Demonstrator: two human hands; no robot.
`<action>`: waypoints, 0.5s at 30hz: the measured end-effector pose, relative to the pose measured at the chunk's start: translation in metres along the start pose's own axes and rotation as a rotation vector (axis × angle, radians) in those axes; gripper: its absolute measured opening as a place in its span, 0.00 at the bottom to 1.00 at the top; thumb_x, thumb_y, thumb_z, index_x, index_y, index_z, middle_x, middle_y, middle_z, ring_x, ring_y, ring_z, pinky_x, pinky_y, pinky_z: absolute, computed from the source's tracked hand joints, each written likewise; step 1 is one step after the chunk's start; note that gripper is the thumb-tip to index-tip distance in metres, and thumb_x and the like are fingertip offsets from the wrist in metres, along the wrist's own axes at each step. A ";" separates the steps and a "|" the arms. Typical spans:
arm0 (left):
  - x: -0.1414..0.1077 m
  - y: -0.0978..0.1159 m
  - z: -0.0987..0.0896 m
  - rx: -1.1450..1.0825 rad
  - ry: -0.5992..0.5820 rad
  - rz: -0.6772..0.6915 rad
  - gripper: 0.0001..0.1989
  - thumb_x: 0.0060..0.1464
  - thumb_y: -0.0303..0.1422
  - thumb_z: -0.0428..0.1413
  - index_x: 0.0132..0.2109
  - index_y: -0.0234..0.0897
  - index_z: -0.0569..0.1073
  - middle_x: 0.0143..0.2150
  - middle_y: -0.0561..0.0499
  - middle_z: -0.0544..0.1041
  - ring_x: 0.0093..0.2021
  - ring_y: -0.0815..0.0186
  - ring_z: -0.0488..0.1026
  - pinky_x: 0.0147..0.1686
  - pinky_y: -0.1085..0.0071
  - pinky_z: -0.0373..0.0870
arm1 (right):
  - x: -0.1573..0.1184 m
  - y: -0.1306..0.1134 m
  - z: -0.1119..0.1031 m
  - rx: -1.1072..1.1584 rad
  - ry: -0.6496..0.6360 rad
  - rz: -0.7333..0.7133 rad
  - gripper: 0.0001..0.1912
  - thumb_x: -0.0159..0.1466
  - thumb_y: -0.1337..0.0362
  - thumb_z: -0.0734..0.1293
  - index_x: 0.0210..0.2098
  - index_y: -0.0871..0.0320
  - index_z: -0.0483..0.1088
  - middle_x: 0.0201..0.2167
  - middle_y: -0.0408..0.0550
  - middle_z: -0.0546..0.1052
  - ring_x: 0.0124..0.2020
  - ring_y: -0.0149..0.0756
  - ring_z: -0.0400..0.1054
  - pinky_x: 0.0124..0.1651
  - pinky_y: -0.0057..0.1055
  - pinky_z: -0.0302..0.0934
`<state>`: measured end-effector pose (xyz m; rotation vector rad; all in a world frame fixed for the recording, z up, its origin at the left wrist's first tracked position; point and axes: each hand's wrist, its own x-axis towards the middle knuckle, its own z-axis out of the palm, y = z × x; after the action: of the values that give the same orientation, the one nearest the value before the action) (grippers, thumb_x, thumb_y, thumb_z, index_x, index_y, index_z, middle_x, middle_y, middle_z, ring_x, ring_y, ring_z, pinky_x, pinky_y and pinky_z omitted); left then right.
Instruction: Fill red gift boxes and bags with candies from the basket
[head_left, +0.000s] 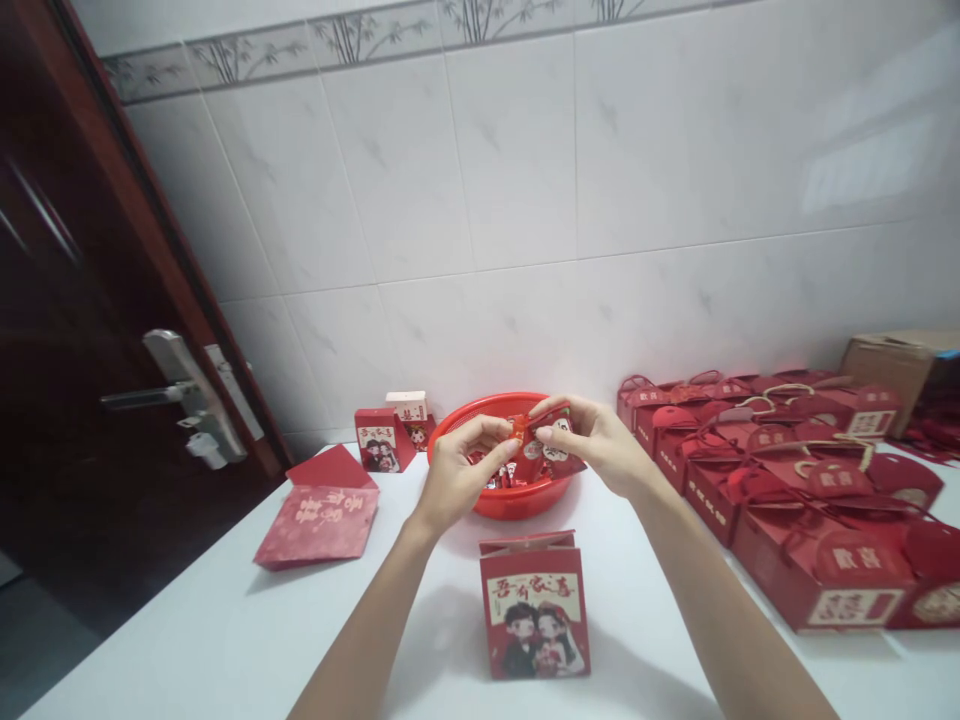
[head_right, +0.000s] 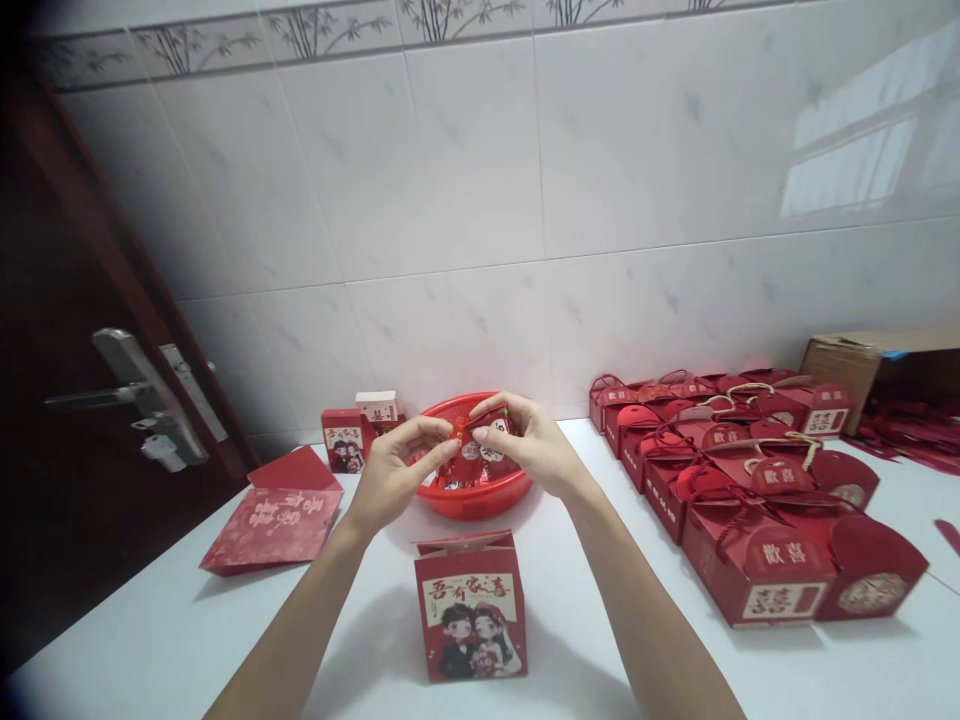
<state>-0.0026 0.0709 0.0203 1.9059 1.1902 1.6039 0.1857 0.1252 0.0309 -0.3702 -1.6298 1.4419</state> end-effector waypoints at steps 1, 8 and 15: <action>-0.003 0.003 -0.002 0.009 -0.024 0.012 0.10 0.54 0.38 0.62 0.39 0.37 0.76 0.35 0.50 0.78 0.34 0.66 0.75 0.37 0.71 0.74 | -0.003 -0.004 0.001 -0.013 0.008 0.000 0.17 0.54 0.56 0.76 0.39 0.57 0.73 0.28 0.42 0.75 0.28 0.30 0.71 0.27 0.27 0.69; -0.019 0.035 -0.029 0.192 -0.435 0.078 0.09 0.59 0.39 0.59 0.35 0.40 0.80 0.51 0.45 0.75 0.52 0.58 0.72 0.53 0.62 0.69 | -0.020 -0.028 -0.006 -0.121 0.076 -0.048 0.16 0.55 0.56 0.76 0.39 0.58 0.73 0.31 0.45 0.76 0.30 0.32 0.73 0.27 0.26 0.71; -0.025 0.044 -0.038 0.376 -0.901 -0.073 0.12 0.62 0.40 0.55 0.42 0.43 0.82 0.50 0.46 0.77 0.46 0.60 0.76 0.44 0.68 0.71 | -0.032 -0.044 -0.016 -0.219 0.070 -0.010 0.15 0.58 0.58 0.74 0.41 0.58 0.74 0.34 0.48 0.78 0.33 0.35 0.75 0.26 0.25 0.71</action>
<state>-0.0220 0.0176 0.0487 2.3562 1.1410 0.3463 0.2299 0.0996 0.0562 -0.5297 -1.7347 1.2324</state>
